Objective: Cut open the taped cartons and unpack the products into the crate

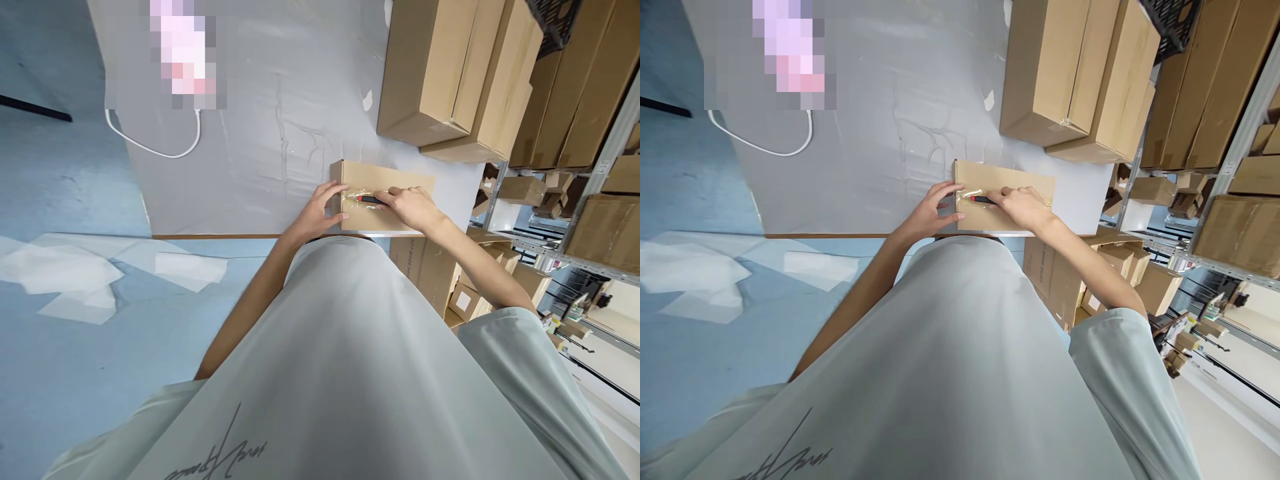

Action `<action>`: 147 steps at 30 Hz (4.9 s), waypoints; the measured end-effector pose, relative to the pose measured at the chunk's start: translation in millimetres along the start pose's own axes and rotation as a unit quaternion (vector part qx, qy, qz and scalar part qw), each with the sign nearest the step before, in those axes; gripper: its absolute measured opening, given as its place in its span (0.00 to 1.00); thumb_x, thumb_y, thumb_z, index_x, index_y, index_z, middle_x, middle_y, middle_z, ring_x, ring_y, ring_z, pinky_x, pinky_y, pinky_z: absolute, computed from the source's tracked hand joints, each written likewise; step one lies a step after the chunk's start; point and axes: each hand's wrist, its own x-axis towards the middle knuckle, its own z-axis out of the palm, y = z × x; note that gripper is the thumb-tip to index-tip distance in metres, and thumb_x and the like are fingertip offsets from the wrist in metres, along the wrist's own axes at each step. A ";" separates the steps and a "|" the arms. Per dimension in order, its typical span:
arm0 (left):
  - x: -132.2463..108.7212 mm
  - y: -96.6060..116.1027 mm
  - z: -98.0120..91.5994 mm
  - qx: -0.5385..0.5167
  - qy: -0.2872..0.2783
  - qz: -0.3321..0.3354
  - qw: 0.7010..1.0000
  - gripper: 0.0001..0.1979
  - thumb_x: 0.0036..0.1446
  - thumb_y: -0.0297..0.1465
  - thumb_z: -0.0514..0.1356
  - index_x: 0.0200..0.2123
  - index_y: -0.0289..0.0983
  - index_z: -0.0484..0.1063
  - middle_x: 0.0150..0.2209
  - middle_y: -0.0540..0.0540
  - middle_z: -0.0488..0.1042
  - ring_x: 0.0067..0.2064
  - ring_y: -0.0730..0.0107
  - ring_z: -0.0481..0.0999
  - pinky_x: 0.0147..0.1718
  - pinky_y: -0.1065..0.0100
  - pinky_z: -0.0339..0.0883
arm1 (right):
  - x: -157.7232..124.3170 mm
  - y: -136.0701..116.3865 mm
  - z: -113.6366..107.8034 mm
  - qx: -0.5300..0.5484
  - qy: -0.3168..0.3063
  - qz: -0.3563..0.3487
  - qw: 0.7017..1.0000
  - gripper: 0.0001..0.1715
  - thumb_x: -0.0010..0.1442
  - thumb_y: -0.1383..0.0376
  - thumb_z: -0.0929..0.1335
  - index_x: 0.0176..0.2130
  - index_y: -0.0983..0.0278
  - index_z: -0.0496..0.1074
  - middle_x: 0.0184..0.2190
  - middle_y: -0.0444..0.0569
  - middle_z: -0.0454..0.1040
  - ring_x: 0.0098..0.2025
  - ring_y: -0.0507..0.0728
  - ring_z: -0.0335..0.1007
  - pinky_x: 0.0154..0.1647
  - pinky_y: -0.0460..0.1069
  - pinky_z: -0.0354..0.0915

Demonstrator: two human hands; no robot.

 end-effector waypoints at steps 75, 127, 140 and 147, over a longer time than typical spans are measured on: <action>80.8 106.6 35.7 0.065 0.129 0.049 0.988 0.16 0.64 0.33 0.72 0.55 0.42 0.86 0.56 0.43 0.86 0.57 0.53 0.87 0.63 0.49 0.82 | -98.2 -6.7 126.4 0.371 0.320 0.313 0.813 0.33 0.85 0.49 0.57 0.68 0.61 0.78 0.59 0.64 0.84 0.58 0.70 0.84 0.56 0.59 0.79; 79.3 79.1 45.4 0.057 0.161 0.079 0.982 0.23 0.69 0.46 0.74 0.61 0.41 0.85 0.59 0.40 0.87 0.60 0.49 0.89 0.67 0.49 0.82 | -159.3 -93.5 87.2 0.264 0.078 0.282 0.919 0.31 0.87 0.59 0.63 0.81 0.57 0.68 0.43 0.56 0.88 0.36 0.60 0.87 0.35 0.48 0.68; 83.8 155.3 191.1 0.367 0.012 0.222 0.903 0.26 0.83 0.41 0.55 0.77 0.43 0.71 0.81 0.38 0.68 0.87 0.42 0.56 0.86 0.34 0.43 | -152.5 27.0 183.2 0.427 0.396 0.343 0.737 0.34 0.85 0.52 0.60 0.79 0.62 0.70 0.69 0.62 0.83 0.62 0.67 0.88 0.58 0.56 0.82; 89.9 140.9 202.2 0.405 0.019 0.209 0.890 0.26 0.83 0.38 0.53 0.77 0.41 0.72 0.81 0.38 0.68 0.86 0.44 0.58 0.86 0.34 0.45 | -133.6 52.0 187.6 0.424 0.357 0.303 0.775 0.32 0.86 0.55 0.59 0.78 0.62 0.73 0.58 0.60 0.88 0.56 0.65 0.89 0.56 0.53 0.81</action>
